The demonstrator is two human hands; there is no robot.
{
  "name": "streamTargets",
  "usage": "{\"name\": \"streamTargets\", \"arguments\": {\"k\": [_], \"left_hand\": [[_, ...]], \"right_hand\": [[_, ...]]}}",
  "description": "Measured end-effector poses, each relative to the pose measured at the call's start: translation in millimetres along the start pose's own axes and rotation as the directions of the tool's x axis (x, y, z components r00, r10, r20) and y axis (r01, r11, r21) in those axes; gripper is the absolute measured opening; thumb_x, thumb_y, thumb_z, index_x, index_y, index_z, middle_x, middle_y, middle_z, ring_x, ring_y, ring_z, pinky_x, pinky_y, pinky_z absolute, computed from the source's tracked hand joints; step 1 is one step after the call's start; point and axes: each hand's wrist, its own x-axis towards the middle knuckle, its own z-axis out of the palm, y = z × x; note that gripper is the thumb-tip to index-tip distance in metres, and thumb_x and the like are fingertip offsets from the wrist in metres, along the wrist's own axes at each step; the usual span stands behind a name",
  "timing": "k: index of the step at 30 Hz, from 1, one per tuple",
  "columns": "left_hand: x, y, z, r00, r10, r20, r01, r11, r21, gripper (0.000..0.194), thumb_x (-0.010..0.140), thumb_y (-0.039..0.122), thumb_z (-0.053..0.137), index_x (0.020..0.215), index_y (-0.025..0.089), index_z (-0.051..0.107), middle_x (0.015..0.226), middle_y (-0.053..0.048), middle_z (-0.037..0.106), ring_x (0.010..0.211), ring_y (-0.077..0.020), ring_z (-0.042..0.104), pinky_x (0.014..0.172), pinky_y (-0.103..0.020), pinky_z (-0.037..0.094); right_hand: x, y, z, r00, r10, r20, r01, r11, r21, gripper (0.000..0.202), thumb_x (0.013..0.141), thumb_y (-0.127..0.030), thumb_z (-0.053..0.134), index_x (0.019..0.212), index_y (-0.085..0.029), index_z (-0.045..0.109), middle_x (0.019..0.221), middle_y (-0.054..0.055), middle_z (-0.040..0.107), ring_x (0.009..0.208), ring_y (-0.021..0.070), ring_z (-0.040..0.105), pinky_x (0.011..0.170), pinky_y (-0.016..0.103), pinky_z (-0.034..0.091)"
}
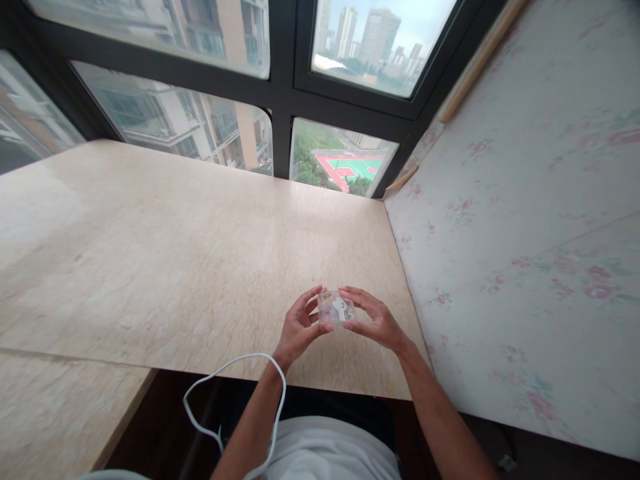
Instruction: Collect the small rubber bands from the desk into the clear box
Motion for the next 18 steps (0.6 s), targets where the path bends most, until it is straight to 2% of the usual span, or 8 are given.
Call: {"name": "streamTargets", "arguments": {"k": [6, 11, 15, 18], "left_hand": [[-1, 5, 4.0, 0.997, -0.065, 0.028, 0.064, 0.997, 0.034, 0.076, 0.065, 0.019, 0.083, 0.133, 0.024, 0.049, 0.13, -0.013, 0.056, 0.114, -0.0292, 0.059, 0.089, -0.041, 0.054], [2, 12, 9.7, 0.998, -0.056, -0.016, 0.057, 0.995, 0.08, 0.059, 0.065, 0.021, 0.082, 0.12, 0.021, 0.06, 0.127, -0.012, 0.059, 0.114, -0.0296, 0.058, 0.087, -0.039, 0.054], [4, 12, 11.8, 0.997, -0.053, -0.053, 0.056, 0.998, 0.043, 0.055, 0.066, 0.022, 0.081, 0.117, 0.021, 0.061, 0.115, -0.01, 0.066, 0.105, -0.026, 0.063, 0.085, -0.036, 0.053], [5, 10, 13.6, 0.992, -0.058, -0.109, 0.06, 0.998, 0.009, 0.052, 0.068, 0.026, 0.08, 0.117, 0.021, 0.062, 0.118, -0.01, 0.064, 0.101, -0.023, 0.064, 0.084, -0.033, 0.052]], "right_hand": [[-3, 1, -1, 1.0, 0.003, -0.028, -0.003, 1.0, 0.001, 0.051, 0.079, -0.035, 0.073, 0.128, -0.028, 0.06, 0.13, 0.009, 0.058, 0.122, 0.0243, 0.053, 0.102, 0.043, 0.045], [-4, 0, 0, 0.998, -0.017, -0.063, 0.017, 1.0, -0.005, 0.05, 0.079, -0.041, 0.073, 0.126, -0.028, 0.062, 0.126, 0.009, 0.061, 0.12, 0.0239, 0.055, 0.103, 0.042, 0.044], [-6, -4, 1, 0.997, -0.044, -0.058, 0.042, 0.998, -0.037, 0.06, 0.078, -0.044, 0.072, 0.133, -0.029, 0.054, 0.135, 0.009, 0.055, 0.126, 0.0243, 0.049, 0.106, 0.044, 0.041], [-8, -8, 3, 0.994, -0.077, -0.075, 0.07, 0.994, -0.089, 0.066, 0.078, -0.043, 0.073, 0.138, -0.029, 0.049, 0.141, 0.01, 0.048, 0.131, 0.025, 0.044, 0.106, 0.044, 0.041]]}}
